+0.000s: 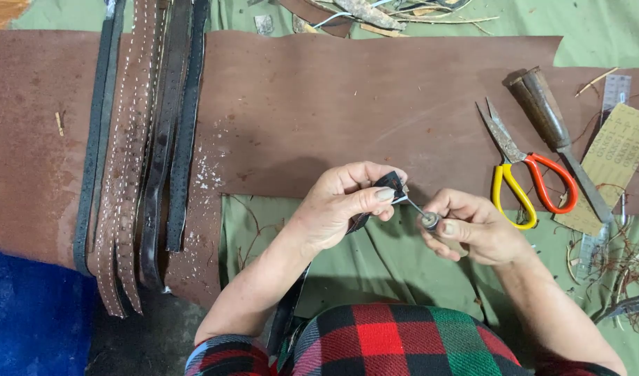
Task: Finishing the edges of a leather belt using an awl, scissors, and a file.
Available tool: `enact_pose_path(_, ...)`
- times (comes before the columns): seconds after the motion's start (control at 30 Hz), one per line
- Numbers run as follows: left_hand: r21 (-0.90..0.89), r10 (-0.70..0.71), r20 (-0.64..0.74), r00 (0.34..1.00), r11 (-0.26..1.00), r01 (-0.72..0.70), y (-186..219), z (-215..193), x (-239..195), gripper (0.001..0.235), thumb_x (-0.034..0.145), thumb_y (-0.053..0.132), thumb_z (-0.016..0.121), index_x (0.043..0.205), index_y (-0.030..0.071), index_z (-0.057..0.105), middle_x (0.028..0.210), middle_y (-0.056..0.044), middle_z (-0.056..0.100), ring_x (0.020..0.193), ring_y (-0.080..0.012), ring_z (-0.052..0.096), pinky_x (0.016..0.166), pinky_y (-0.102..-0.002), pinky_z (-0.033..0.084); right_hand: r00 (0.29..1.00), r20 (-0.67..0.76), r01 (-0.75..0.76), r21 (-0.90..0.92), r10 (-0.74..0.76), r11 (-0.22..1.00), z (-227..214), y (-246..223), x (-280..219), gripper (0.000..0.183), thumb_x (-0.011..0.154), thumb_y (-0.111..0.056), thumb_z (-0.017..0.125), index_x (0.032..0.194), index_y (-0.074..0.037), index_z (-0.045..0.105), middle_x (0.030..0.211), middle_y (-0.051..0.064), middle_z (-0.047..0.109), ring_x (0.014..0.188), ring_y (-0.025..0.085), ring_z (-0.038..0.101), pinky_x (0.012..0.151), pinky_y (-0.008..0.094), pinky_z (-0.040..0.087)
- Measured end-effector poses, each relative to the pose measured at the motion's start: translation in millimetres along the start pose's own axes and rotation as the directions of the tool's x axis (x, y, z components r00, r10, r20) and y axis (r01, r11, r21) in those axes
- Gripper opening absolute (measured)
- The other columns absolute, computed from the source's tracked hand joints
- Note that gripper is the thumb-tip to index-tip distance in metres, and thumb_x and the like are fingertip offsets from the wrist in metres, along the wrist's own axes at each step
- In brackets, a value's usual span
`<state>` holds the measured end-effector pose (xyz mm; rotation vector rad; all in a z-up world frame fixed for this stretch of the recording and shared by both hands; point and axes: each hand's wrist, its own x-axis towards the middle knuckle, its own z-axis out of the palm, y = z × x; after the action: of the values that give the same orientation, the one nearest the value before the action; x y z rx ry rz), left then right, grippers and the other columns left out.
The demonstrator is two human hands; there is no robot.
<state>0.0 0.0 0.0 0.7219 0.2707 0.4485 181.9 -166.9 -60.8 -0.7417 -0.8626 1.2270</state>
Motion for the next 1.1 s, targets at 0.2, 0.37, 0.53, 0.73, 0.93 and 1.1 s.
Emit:
enact_pose_path(0.2, -0.023, 0.015, 0.025, 1.000, 1.000, -0.014, 3.0, 6.1, 5.4, 0.033, 0.093, 0.000, 0.074, 0.122, -0.012, 0.066, 0.080, -0.010, 0.061, 0.072, -0.0111, 0.059, 0.071, -0.036, 0.060, 0.990, 0.097, -0.109, 0.040, 0.105, 0.993, 10.5, -21.3, 6.6, 0.033, 0.107, -0.016, 0.050, 0.123, 0.011, 0.059, 0.090, 0.023, 0.071, 0.061, 0.012, 0.062, 0.046, 0.019, 0.045)
enact_pose_path(0.37, 0.011, -0.013, 0.017, 1.000, 1.000, 0.013, 7.3, 3.6, 12.8, 0.033, 0.092, 0.002, 0.076, 0.122, -0.012, 0.067, 0.079, -0.009, 0.061, 0.072, -0.0101, 0.058, 0.071, -0.035, 0.060, 0.997, -0.064, -0.064, -0.516, 0.035, 0.854, -3.6, -30.7, 9.3, 0.028, 0.096, -0.010, 0.063, 0.118, 0.006, 0.072, 0.073, 0.014, 0.073, 0.062, 0.013, 0.059, 0.052, 0.027, 0.052)
enact_pose_path(0.53, -0.024, -0.025, 0.012, 1.000, 0.999, 0.025, 4.6, 5.5, 24.7, 0.031, 0.094, 0.003, 0.075, 0.121, -0.011, 0.067, 0.079, -0.008, 0.061, 0.071, -0.0090, 0.057, 0.070, -0.033, 0.060, 0.868, 0.026, 0.050, -0.998, -0.496, 0.036, -39.4, 2.3, 4.0, 0.040, 0.084, -0.018, 0.090, 0.119, -0.008, 0.073, 0.111, 0.007, 0.072, 0.079, 0.018, 0.067, 0.063, 0.030, 0.055)
enact_pose_path(0.73, 0.153, 0.056, -0.087, 0.995, 0.987, -0.042, 27.5, 2.7, 32.6, 0.028, 0.088, 0.004, 0.072, 0.113, -0.008, 0.069, 0.074, -0.011, 0.066, 0.062, -0.0119, 0.065, 0.060, -0.029, 0.059, 1.000, -0.005, -0.027, -0.148, 0.027, 0.989, -27.3, -10.4, 3.7, 0.023, 0.087, 0.006, 0.068, 0.109, 0.008, 0.060, 0.077, 0.015, 0.069, 0.057, 0.014, 0.068, 0.044, 0.024, 0.057)
enact_pose_path(0.93, 0.058, 0.165, 0.054, 0.985, 0.984, -0.168, 52.4, 6.9, 37.8, 0.041, 0.093, 0.007, 0.075, 0.128, -0.009, 0.061, 0.089, -0.013, 0.064, 0.070, -0.0129, 0.062, 0.070, -0.034, 0.060, 0.987, -0.147, -0.151, -0.668, 0.069, 0.729, -35.8, -2.3, 2.4, 0.045, 0.085, -0.006, 0.078, 0.126, 0.003, 0.063, 0.087, 0.015, 0.072, 0.078, 0.014, 0.066, 0.064, 0.035, 0.055)
enact_pose_path(1.1, -0.176, 0.115, 0.128, 0.985, 0.980, -0.091, 13.3, -21.1, 45.2, 0.033, 0.101, 0.012, 0.068, 0.130, 0.003, 0.054, 0.093, -0.010, 0.054, 0.074, -0.0108, 0.053, 0.074, -0.033, 0.052, 0.946, -0.325, -0.261, -0.769, -0.005, 0.583, -30.0, -10.0, 7.7, 0.046, 0.085, -0.016, 0.083, 0.126, -0.005, 0.067, 0.085, 0.011, 0.068, 0.074, 0.016, 0.060, 0.064, 0.036, 0.052)
